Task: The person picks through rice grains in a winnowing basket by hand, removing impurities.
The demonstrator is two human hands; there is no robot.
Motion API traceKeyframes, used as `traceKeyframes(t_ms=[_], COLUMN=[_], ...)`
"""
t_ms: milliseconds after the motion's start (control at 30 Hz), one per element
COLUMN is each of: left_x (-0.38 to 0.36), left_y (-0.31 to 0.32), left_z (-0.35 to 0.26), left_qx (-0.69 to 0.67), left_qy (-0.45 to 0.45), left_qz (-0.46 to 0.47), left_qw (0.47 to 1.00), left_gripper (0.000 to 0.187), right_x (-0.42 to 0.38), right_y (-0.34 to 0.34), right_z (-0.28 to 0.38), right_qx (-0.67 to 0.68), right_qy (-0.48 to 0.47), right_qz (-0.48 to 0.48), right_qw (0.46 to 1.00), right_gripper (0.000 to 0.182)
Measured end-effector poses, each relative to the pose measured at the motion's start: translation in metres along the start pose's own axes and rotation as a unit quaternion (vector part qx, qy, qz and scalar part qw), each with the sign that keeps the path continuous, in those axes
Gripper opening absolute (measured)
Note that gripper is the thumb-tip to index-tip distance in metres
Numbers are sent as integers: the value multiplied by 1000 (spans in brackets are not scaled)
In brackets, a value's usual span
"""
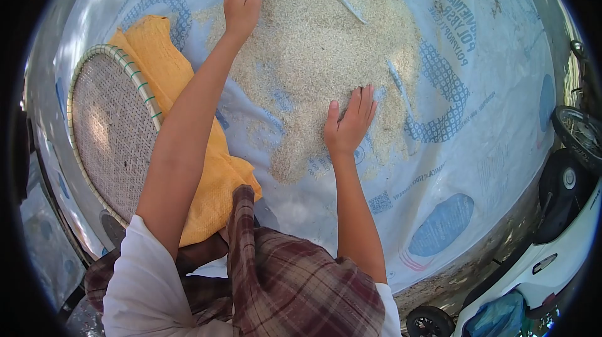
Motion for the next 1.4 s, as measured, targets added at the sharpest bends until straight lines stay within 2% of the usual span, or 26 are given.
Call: traceKeyframes(t_ms=[67,133,233,333,400,467,667,900,967,1100,1167,1200,1267,1400], left_x=[-7,-25,-44,-55,-62,-71,-101,-99,-80,-42,-30,-32,-39,-57], left_y=[1,11,20,23,27,24,26,5,-9,-33,-48,-54,-55,-49], left_z=[11,-2,-32,-53,-55,-64,-88,-81,-67,-20,5,14,39,17], left_qx=[24,-53,-97,-120,-117,-112,-148,-172,-150,-41,26,27,46,19], left_qy=[-3,-58,-78,-37,-44,15,22,-2,47,26,-1,-2,-95,-73], left_qz=[4,123,161,162,175,144,194,173,115,25,7,9,73,58], left_qw=[1000,989,979,979,977,983,969,970,981,999,1000,1000,992,995], left_gripper=[35,41,36,32,33,30,27,27,25,27,31,31,32,32], right_x=[0,1,2,2,3,1,3,4,2,2,4,3,2,3], right_y=[1,0,0,0,0,1,1,1,1,2,2,3,5,4], right_z=[0,1,2,3,4,4,4,4,4,5,1,1,2,2], right_qx=[-4,-5,-16,-26,-31,-35,-48,-55,-54,-63,-69,-69,-65,-68], right_qy=[2,0,0,-4,-3,0,-9,-10,-9,-13,-11,-11,-5,-9], right_qz=[4,0,-3,-10,-9,-5,-14,-18,-18,-17,-13,-13,-13,-12], right_qw=[1000,1000,1000,1000,999,999,999,998,998,998,997,997,998,998], right_gripper=[50,49,49,51,52,53,55,57,57,59,59,60,60,61])
Point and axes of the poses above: each hand's wrist, its own x-axis towards the middle knuckle, its own y-axis out of the palm, z = x × y, the point moved 6 cm from there along x, towards the middle knuckle
